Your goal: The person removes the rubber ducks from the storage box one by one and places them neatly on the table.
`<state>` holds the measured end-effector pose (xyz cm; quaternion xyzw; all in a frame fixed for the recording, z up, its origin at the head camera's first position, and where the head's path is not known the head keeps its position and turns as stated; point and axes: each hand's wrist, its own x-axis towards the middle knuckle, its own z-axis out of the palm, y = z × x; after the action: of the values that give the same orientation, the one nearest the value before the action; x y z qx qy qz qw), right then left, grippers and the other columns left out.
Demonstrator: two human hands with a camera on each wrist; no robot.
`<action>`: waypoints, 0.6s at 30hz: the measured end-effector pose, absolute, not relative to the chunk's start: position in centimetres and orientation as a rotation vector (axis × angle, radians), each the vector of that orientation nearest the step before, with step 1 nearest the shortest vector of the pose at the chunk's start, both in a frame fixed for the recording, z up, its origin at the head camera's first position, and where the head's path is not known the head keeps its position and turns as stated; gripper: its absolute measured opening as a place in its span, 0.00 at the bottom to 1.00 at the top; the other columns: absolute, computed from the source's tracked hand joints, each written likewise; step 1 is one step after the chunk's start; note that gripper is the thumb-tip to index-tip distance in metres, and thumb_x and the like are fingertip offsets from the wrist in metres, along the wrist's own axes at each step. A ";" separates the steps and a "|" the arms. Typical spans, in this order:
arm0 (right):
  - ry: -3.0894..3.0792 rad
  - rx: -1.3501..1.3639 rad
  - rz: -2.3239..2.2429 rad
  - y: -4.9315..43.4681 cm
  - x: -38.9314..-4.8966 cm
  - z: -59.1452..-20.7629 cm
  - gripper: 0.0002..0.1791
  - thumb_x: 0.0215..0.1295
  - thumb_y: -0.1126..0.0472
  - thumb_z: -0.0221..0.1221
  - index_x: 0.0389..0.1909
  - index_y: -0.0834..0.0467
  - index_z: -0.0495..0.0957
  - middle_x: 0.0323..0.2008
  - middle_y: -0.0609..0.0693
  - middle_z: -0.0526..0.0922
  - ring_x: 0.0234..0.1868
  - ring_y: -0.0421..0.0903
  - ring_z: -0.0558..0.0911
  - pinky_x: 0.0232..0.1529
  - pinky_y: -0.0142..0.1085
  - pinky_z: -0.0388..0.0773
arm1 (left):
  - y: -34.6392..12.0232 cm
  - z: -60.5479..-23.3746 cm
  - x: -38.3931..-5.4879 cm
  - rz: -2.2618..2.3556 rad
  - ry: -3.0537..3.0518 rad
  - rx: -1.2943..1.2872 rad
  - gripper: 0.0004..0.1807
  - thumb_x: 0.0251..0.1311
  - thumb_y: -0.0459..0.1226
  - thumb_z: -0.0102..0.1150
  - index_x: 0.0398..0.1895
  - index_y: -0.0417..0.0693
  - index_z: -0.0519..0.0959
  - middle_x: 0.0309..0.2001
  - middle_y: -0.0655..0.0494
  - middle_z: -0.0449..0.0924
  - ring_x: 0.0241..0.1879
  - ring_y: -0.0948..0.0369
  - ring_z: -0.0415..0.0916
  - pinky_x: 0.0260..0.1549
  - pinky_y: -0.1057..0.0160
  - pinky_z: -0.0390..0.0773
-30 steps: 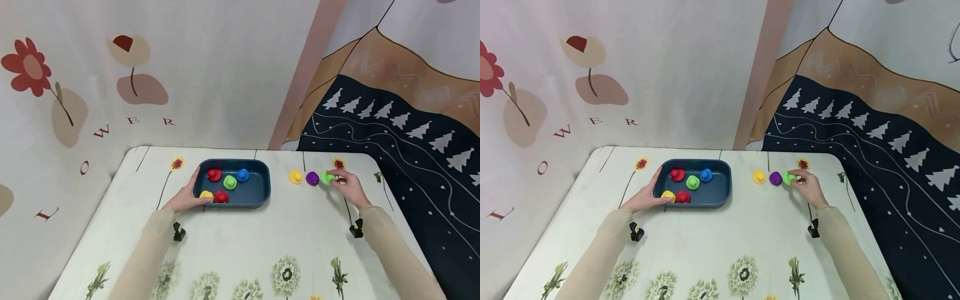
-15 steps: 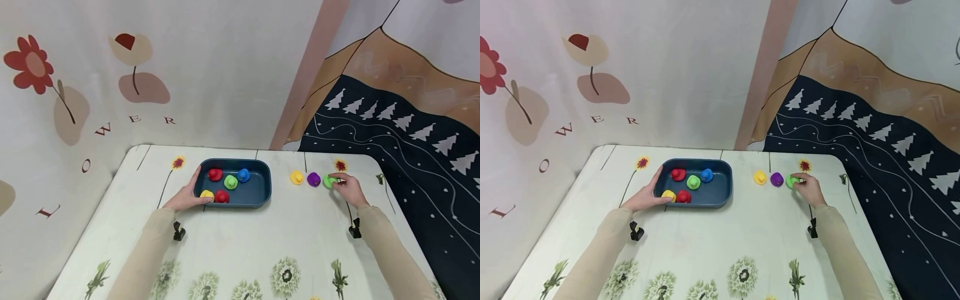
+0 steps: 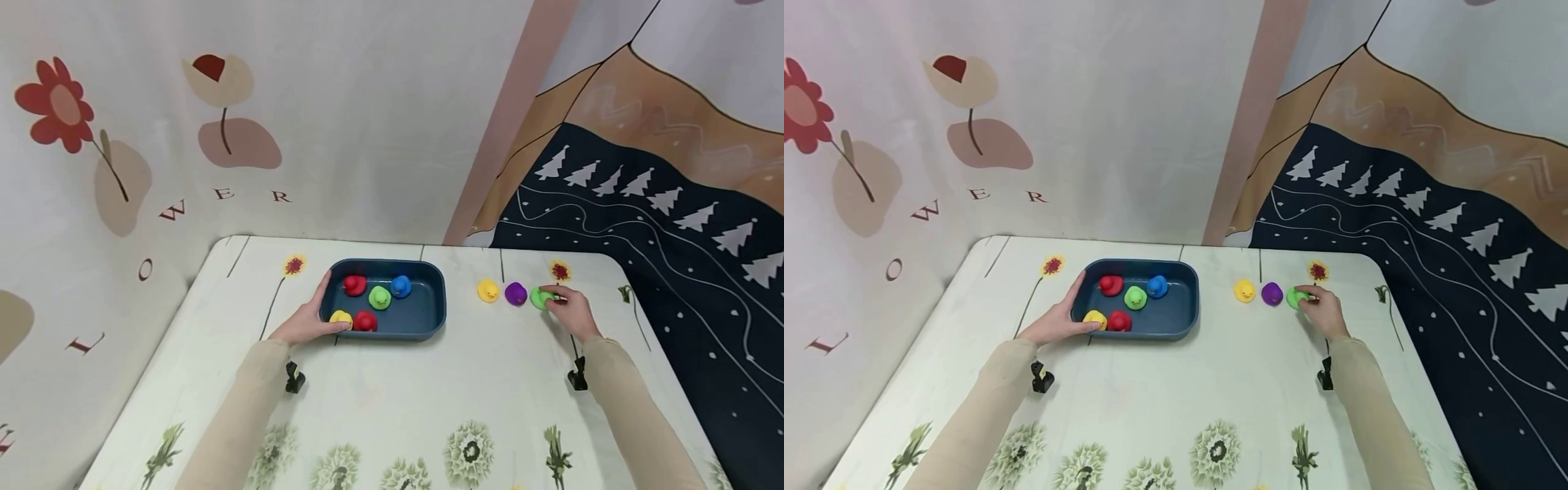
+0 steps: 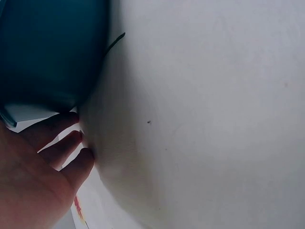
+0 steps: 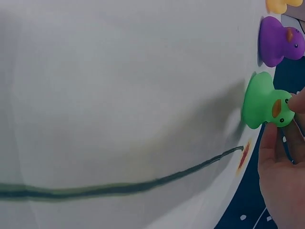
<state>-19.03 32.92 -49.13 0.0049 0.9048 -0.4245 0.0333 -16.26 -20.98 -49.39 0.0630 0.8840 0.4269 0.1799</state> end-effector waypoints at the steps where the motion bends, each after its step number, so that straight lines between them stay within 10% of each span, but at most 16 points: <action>1: 2.782 0.017 -1.313 32.9 -19.0 -49.2 0.20 0.66 0.71 0.51 0.59 0.71 0.73 0.61 0.70 0.69 0.56 0.63 0.73 0.48 0.34 0.74 | -21.0 -49.4 -16.3 1.207 2.496 0.171 0.63 0.54 0.54 0.68 0.76 0.64 0.27 0.73 0.33 0.47 0.68 0.36 0.52 0.60 0.36 0.60; 13: 2.725 0.047 -1.414 33.5 -18.5 -48.2 0.25 0.71 0.65 0.52 0.67 0.67 0.66 0.67 0.69 0.61 0.61 0.67 0.69 0.57 0.55 0.69 | -20.9 -49.6 -16.3 1.241 2.484 0.171 0.63 0.53 0.53 0.69 0.77 0.64 0.28 0.74 0.37 0.44 0.68 0.37 0.50 0.60 0.36 0.60; 18: 2.794 0.016 -1.494 33.1 -18.2 -47.4 0.22 0.71 0.63 0.54 0.63 0.67 0.70 0.63 0.65 0.68 0.64 0.59 0.67 0.57 0.37 0.71 | -21.0 -49.6 -16.3 1.236 2.489 0.184 0.63 0.54 0.54 0.68 0.77 0.64 0.27 0.74 0.36 0.44 0.68 0.36 0.50 0.60 0.36 0.60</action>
<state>-18.21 33.14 -47.43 0.0051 0.8818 -0.4714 -0.0134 -16.34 -20.96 -49.59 0.0652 0.8795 0.4367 0.1775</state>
